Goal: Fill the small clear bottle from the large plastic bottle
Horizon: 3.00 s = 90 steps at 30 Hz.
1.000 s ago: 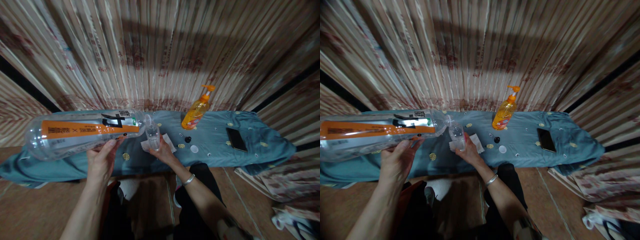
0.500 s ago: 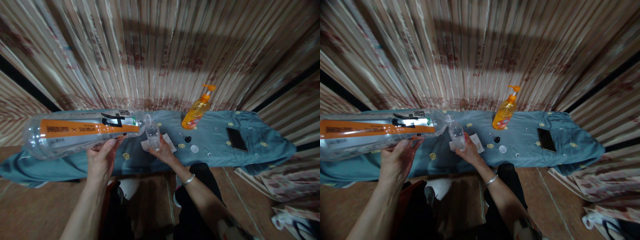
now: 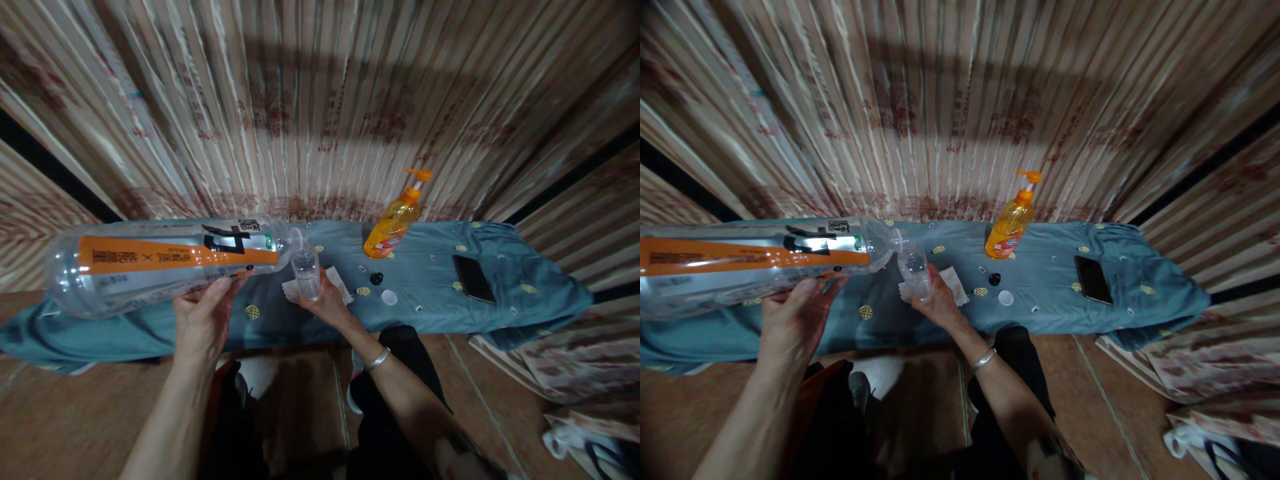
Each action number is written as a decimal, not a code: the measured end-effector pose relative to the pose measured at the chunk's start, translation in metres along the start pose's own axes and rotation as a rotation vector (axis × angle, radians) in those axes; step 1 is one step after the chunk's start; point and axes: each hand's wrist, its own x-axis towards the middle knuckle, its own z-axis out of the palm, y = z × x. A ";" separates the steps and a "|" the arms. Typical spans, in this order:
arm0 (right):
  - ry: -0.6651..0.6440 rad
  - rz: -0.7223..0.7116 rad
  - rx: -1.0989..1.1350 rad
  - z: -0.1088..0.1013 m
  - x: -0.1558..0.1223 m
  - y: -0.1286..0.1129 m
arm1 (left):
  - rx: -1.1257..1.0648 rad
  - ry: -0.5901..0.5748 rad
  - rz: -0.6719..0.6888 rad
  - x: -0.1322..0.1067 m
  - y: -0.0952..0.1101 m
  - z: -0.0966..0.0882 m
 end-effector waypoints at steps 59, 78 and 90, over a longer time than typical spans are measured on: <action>0.002 0.033 -0.016 -0.001 -0.001 -0.003 | -0.033 -0.012 -0.004 0.001 0.000 0.002; -0.014 0.059 -0.025 -0.001 0.000 -0.002 | -0.043 -0.006 -0.003 0.001 0.000 0.001; -0.010 0.036 -0.018 -0.002 0.000 -0.004 | -0.056 -0.009 -0.015 0.000 0.003 0.006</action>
